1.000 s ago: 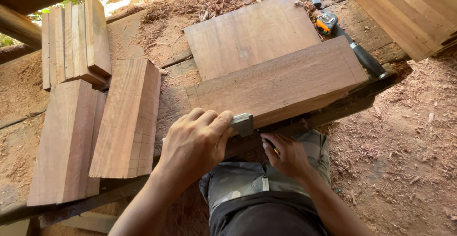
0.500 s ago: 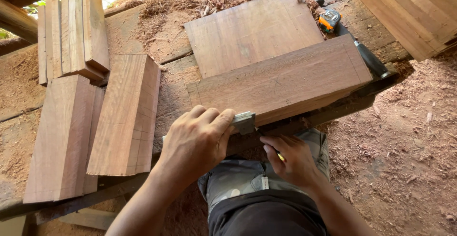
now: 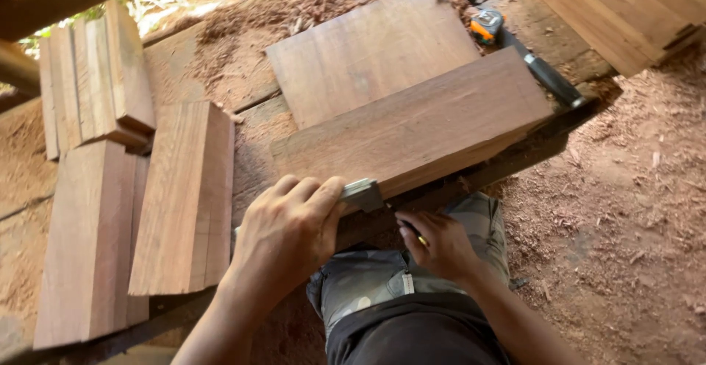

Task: The person uses a metal square and a pencil to draw straight lines on a rectangular wooden plank. They reposition the square multiple times to mark different sections of the wood. After marking, the person picks up the plank and places it on a stack of other wooden pieces.

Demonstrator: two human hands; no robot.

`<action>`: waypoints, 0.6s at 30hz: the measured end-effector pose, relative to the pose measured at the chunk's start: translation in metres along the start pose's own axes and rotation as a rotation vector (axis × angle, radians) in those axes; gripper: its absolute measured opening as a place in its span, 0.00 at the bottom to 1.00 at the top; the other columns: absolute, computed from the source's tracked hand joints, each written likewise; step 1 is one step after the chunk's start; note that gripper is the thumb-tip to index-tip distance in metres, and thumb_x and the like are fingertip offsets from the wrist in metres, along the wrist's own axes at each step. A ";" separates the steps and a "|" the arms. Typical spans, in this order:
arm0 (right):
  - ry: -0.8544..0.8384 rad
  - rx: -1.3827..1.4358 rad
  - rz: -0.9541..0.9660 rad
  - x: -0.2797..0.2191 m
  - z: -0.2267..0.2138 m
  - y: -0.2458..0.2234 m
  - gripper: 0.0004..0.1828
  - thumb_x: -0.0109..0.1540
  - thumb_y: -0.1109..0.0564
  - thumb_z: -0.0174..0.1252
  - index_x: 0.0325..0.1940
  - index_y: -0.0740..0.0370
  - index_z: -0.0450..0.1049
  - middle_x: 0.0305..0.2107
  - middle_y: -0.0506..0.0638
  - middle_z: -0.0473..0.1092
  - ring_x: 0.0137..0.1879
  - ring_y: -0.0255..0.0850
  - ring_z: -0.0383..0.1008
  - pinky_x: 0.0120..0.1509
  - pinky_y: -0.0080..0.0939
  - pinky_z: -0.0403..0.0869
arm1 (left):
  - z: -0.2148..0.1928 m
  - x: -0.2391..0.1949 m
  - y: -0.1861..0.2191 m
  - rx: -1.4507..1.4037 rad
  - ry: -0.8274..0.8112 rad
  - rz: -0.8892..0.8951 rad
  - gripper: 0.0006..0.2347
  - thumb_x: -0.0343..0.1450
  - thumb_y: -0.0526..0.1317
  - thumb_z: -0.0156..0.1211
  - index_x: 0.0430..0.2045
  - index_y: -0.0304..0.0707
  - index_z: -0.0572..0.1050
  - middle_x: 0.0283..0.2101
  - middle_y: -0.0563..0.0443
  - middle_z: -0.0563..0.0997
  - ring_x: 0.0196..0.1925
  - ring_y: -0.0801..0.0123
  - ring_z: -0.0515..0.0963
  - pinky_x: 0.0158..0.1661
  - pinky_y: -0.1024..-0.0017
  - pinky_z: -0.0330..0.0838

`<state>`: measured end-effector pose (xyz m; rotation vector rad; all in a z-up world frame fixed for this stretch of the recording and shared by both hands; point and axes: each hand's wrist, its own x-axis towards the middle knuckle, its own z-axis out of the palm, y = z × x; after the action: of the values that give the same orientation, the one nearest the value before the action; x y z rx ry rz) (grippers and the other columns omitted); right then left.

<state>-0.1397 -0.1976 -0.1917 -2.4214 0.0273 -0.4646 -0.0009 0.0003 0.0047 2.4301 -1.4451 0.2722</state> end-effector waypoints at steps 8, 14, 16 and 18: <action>0.027 -0.001 -0.028 0.006 -0.005 -0.014 0.14 0.60 0.58 0.60 0.50 0.62 0.77 0.35 0.48 0.80 0.27 0.43 0.76 0.31 0.41 0.74 | 0.002 0.001 0.000 0.043 -0.023 -0.011 0.08 0.69 0.37 0.65 0.39 0.37 0.79 0.31 0.51 0.84 0.27 0.68 0.78 0.28 0.71 0.73; 0.044 0.003 -0.104 0.004 -0.012 -0.019 0.12 0.61 0.59 0.60 0.49 0.63 0.77 0.31 0.48 0.79 0.28 0.39 0.75 0.35 0.40 0.74 | 0.000 0.003 0.002 0.011 -0.027 -0.015 0.07 0.69 0.35 0.64 0.39 0.35 0.79 0.30 0.51 0.83 0.28 0.68 0.79 0.28 0.72 0.73; 0.053 0.001 -0.112 0.003 -0.009 -0.017 0.12 0.61 0.60 0.60 0.48 0.63 0.77 0.32 0.48 0.79 0.27 0.39 0.75 0.33 0.39 0.73 | 0.000 0.003 0.002 0.008 -0.032 -0.007 0.08 0.69 0.34 0.64 0.40 0.34 0.79 0.31 0.50 0.83 0.28 0.68 0.78 0.27 0.72 0.73; 0.051 -0.021 -0.110 0.001 -0.004 -0.011 0.11 0.62 0.58 0.59 0.48 0.62 0.77 0.32 0.48 0.79 0.28 0.40 0.76 0.36 0.40 0.74 | -0.002 0.004 0.003 0.021 -0.026 -0.014 0.07 0.69 0.35 0.65 0.39 0.36 0.80 0.31 0.51 0.84 0.28 0.69 0.79 0.27 0.72 0.73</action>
<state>-0.1411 -0.1916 -0.1812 -2.4400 -0.0794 -0.5792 -0.0021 -0.0035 0.0080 2.4688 -1.4425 0.2552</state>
